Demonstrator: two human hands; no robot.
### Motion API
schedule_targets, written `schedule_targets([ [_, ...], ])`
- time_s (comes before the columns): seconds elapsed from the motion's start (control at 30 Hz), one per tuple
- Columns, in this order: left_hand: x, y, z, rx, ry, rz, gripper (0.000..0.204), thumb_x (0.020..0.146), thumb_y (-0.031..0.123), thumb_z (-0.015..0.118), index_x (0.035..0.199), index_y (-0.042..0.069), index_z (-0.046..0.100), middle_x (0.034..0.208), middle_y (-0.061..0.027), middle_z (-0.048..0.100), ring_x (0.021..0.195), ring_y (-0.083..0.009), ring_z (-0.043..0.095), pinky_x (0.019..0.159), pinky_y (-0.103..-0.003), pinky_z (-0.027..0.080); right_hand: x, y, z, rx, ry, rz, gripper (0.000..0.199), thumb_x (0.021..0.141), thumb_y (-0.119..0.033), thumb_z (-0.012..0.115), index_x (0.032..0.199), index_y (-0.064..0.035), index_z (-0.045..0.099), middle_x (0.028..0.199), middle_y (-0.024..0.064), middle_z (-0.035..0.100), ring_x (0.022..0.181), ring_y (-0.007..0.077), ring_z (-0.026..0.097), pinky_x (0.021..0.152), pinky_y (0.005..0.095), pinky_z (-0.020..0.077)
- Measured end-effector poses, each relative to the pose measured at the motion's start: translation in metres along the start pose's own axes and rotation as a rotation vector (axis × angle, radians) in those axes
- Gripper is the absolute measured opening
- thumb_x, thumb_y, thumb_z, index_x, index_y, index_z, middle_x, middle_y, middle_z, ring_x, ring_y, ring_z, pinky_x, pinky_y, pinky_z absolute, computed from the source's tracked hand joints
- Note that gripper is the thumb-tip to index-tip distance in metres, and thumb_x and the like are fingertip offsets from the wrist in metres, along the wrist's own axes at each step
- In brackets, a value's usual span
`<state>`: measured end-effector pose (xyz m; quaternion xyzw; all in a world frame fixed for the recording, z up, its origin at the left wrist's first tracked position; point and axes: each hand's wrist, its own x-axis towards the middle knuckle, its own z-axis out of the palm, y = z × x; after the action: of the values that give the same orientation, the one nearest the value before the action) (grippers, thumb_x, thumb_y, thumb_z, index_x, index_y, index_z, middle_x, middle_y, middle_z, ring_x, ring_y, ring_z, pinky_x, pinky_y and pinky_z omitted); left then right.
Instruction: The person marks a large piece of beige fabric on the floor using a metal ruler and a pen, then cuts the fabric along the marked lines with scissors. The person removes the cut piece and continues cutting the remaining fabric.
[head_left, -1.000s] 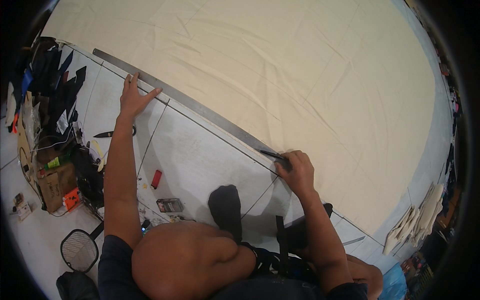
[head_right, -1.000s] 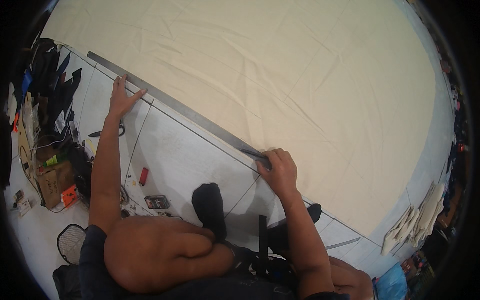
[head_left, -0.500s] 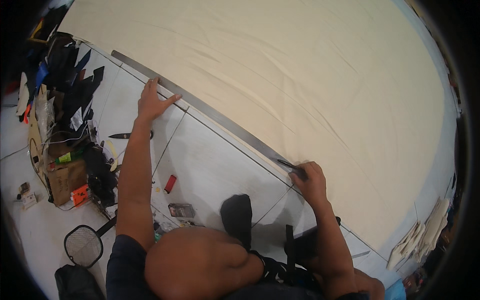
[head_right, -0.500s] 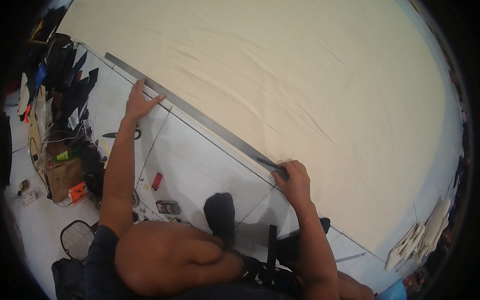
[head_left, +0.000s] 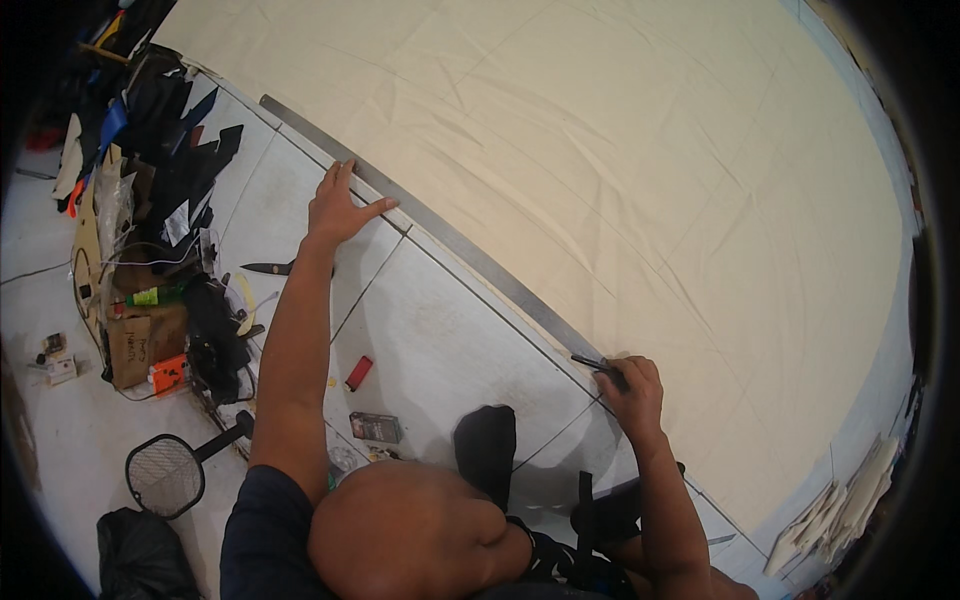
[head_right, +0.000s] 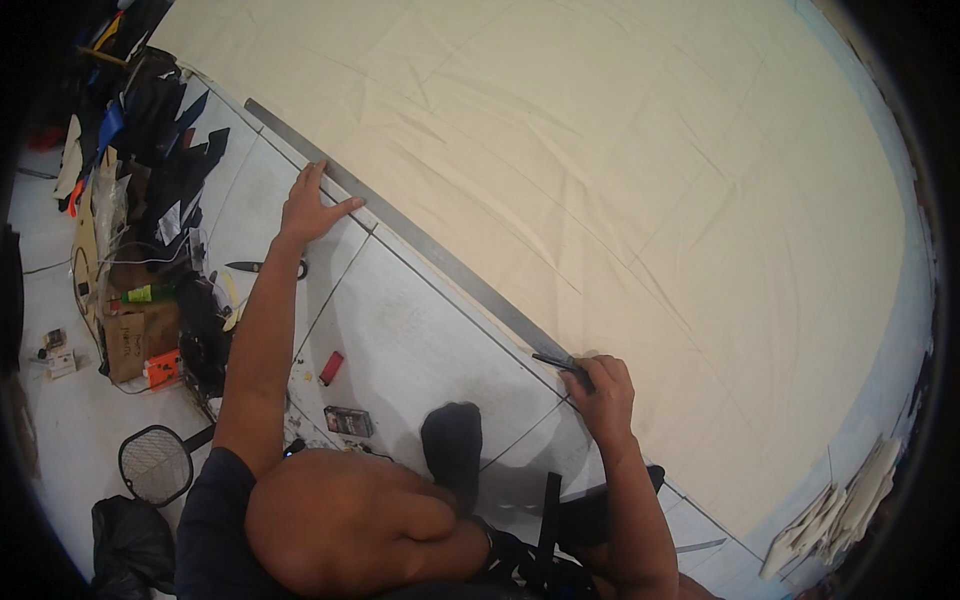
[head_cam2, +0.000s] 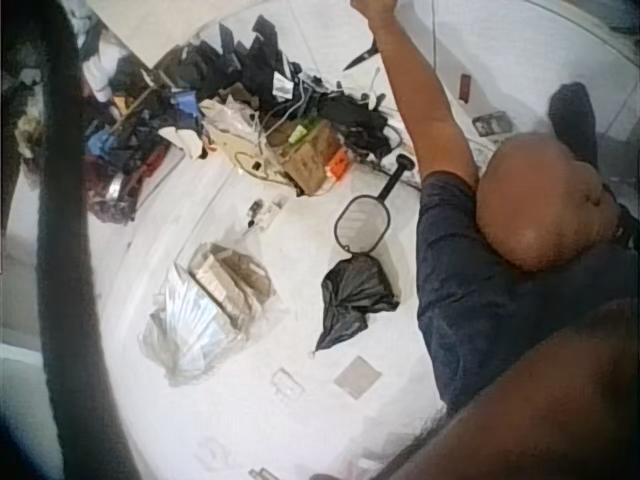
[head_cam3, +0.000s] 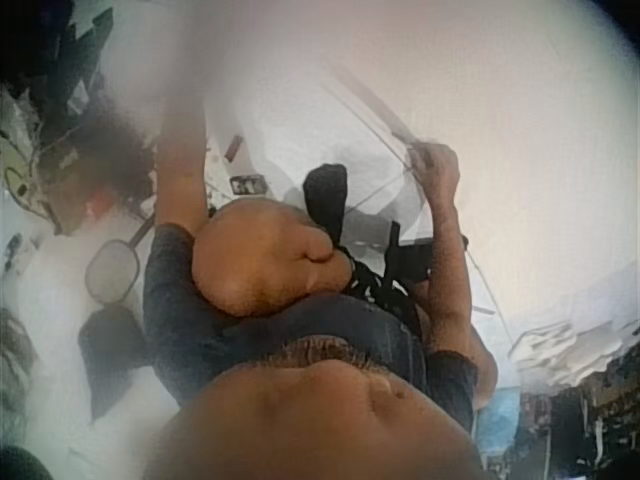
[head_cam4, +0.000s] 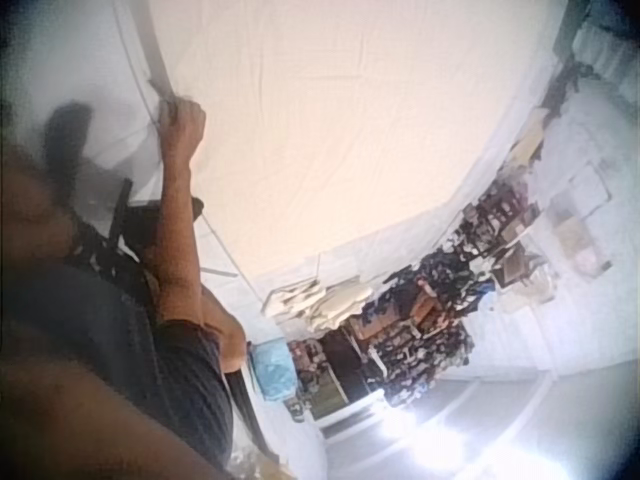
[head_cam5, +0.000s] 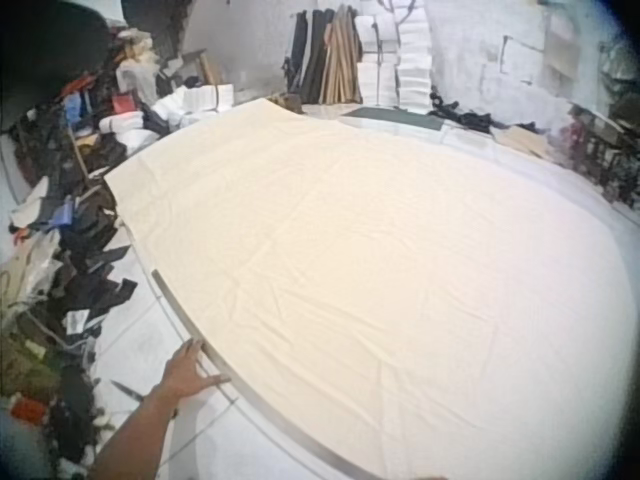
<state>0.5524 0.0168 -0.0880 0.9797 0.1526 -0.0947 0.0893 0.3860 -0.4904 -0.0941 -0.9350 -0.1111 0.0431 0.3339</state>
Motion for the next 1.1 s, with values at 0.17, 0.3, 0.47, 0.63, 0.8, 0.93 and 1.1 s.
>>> schedule_targets([
  [0.17, 0.001, -0.009, 0.006, -0.024, 0.017, 0.004, 0.113, 0.071, 0.064, 0.08, 0.153, 0.003, 0.032, 0.157, -0.024, 0.032, 0.146, -0.0372, 0.032, 0.118, -0.047, 0.031, 0.0, 0.004, 0.003, 0.014, -0.02, -0.015, 0.029, 0.07, -0.01, 0.085, 0.094, -0.0038, 0.071, 0.093, 0.0117, 0.067, 0.091, 0.0313, 0.063, 0.082, 0.0407, 0.0517],
  [0.3, 0.003, -0.017, 0.012, -0.081, 0.084, 0.054, 0.118, 0.067, 0.068, 0.08, 0.153, 0.003, 0.031, 0.156, -0.0214, 0.035, 0.146, -0.0348, 0.033, 0.115, -0.05, 0.033, 0.0, 0.006, 0.008, -0.021, -0.007, -0.057, 0.028, 0.07, -0.01, 0.084, 0.094, -0.0044, 0.071, 0.09, 0.0111, 0.066, 0.089, 0.0311, 0.062, 0.078, 0.0416, 0.0512],
  [0.47, 0.006, -0.005, -0.005, 0.019, -0.07, -0.068, 0.133, 0.062, 0.078, 0.077, 0.155, 0.0, 0.024, 0.16, -0.0197, 0.026, 0.148, -0.0335, 0.027, 0.115, -0.05, 0.033, -0.004, -0.004, 0.001, 0.014, -0.037, -0.003, 0.028, 0.07, -0.01, 0.084, 0.095, -0.0027, 0.072, 0.092, 0.0125, 0.065, 0.09, 0.0314, 0.062, 0.079, 0.0414, 0.0507],
  [0.63, 0.003, -0.01, -0.006, 0.0, -0.056, -0.08, 0.131, 0.062, 0.075, 0.078, 0.155, 0.001, 0.025, 0.159, -0.0215, 0.028, 0.148, -0.0352, 0.028, 0.116, -0.05, 0.033, -0.005, -0.006, 0.005, -0.021, -0.028, -0.026, 0.028, 0.072, -0.008, 0.084, 0.095, -0.0018, 0.07, 0.092, 0.0129, 0.065, 0.091, 0.0315, 0.062, 0.08, 0.0411, 0.0511],
  [0.8, 0.004, 0.002, -0.012, -0.007, -0.09, -0.102, 0.132, 0.061, 0.075, 0.079, 0.156, 0.001, 0.024, 0.158, -0.0228, 0.028, 0.147, -0.0368, 0.029, 0.116, -0.05, 0.033, -0.006, -0.002, 0.006, -0.019, -0.004, -0.026, 0.028, 0.072, -0.008, 0.084, 0.095, -0.0019, 0.07, 0.092, 0.0126, 0.065, 0.091, 0.0312, 0.061, 0.08, 0.0407, 0.051],
  [0.93, 0.004, 0.002, -0.012, 0.013, -0.093, -0.101, 0.133, 0.061, 0.075, 0.079, 0.156, 0.001, 0.024, 0.158, -0.0228, 0.027, 0.147, -0.0369, 0.029, 0.116, -0.05, 0.033, -0.006, -0.003, 0.005, -0.016, 0.003, -0.031, 0.028, 0.071, -0.008, 0.084, 0.095, -0.0021, 0.07, 0.092, 0.0125, 0.065, 0.091, 0.0311, 0.061, 0.08, 0.0404, 0.0509],
  [1.1, 0.007, -0.001, -0.012, 0.014, -0.11, -0.106, 0.133, 0.062, 0.075, 0.079, 0.156, 0.001, 0.022, 0.158, -0.0225, 0.026, 0.148, -0.0366, 0.027, 0.117, -0.05, 0.032, -0.005, -0.005, 0.005, -0.018, -0.008, -0.032, 0.028, 0.071, -0.008, 0.084, 0.095, -0.002, 0.07, 0.092, 0.0125, 0.065, 0.091, 0.0311, 0.062, 0.08, 0.0403, 0.0511],
])
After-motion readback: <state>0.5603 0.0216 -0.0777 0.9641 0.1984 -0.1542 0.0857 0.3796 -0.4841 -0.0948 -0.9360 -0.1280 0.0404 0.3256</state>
